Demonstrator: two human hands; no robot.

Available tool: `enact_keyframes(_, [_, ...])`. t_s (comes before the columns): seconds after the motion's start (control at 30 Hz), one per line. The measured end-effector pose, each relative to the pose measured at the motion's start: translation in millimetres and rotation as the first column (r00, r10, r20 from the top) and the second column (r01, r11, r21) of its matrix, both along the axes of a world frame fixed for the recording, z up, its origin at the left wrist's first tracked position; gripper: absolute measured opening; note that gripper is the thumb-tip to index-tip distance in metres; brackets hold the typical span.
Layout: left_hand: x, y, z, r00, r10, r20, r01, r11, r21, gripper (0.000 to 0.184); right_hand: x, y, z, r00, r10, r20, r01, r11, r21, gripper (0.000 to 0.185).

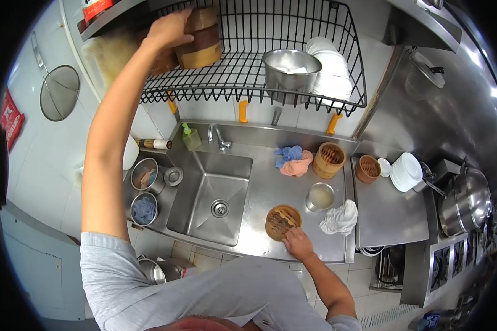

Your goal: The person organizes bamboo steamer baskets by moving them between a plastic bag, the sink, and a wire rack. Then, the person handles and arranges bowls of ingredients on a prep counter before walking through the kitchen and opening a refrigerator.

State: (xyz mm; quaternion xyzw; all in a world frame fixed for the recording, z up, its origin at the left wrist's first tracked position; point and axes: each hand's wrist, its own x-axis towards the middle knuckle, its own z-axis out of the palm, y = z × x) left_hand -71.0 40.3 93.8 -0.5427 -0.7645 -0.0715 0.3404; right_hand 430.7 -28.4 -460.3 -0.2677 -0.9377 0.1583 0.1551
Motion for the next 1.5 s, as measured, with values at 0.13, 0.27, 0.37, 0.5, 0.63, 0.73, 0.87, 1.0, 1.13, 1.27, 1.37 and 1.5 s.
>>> enact_keyframes(0.13, [-37, 39, 18, 1.0, 0.024, -0.01, -0.024, 0.999, -0.041, 0.067, 4, -13, 32, 0.947, -0.259, -0.189, 0.235, 0.962, -0.138, 0.03])
enact_keyframes(0.27, [-63, 68, 37, 0.992, 0.059, 0.11, -0.074, 0.987, 0.144, 0.052, 18, -25, 72, 0.753, -0.57, -0.33, 0.292, 0.738, -0.609, 0.043])
enact_keyframes(0.37, [-56, 47, 58, 0.906, -0.022, 0.422, -0.017, 0.996, 0.089, 0.057, 29, -32, 77, 0.668, -0.658, -0.348, 0.288, 0.66, -0.694, 0.055])
enact_keyframes(0.5, [-137, 101, 41, 0.641, -0.55, 0.535, 0.157, 0.777, 0.61, 0.051, 33, -36, 85, 0.627, -0.677, -0.385, 0.291, 0.662, -0.691, 0.058])
enact_keyframes(0.63, [-119, 86, 51, 0.978, 0.09, 0.187, -0.128, 0.97, 0.207, 0.049, 30, -35, 87, 0.692, -0.66, -0.293, 0.329, 0.649, -0.686, 0.052])
enact_keyframes(0.73, [-87, 74, -5, 0.913, 0.149, -0.38, 0.054, 0.879, 0.474, 0.062, 16, -37, 97, 0.689, -0.649, -0.322, 0.32, 0.672, -0.668, 0.049])
enact_keyframes(0.87, [-2, 32, 17, 0.953, -0.096, -0.287, 0.171, 0.954, 0.246, 0.067, 14, -40, 101, 0.703, -0.631, -0.328, 0.289, 0.675, -0.679, 0.052])
enact_keyframes(1.0, [-36, 67, 9, 0.906, -0.012, -0.423, 0.159, 0.936, 0.315, 0.07, 19, -39, 81, 0.744, -0.616, -0.258, 0.301, 0.654, -0.693, 0.051])
enact_keyframes(1.13, [3, 69, 45, 0.99, -0.044, 0.133, 0.061, 0.99, -0.126, 0.087, 14, -39, 85, 0.72, -0.646, -0.254, 0.285, 0.609, -0.74, 0.05])
enact_keyframes(1.27, [-44, 99, 26, 0.93, -0.168, -0.327, 0.188, 0.982, 0.028, 0.097, 11, -41, 85, 0.735, -0.632, -0.246, 0.304, 0.631, -0.714, 0.049])
enact_keyframes(1.37, [-21, 72, 51, 0.769, -0.139, 0.624, 0.117, 0.99, 0.076, 0.081, 11, -45, 79, 0.676, -0.654, -0.34, 0.204, 0.609, -0.766, 0.049])
enact_keyframes(1.5, [-150, 125, 40, 0.315, -0.272, 0.909, 0.16, 0.96, 0.232, 0.053, 21, -48, 70, 0.673, -0.661, -0.332, 0.24, 0.62, -0.747, 0.049])
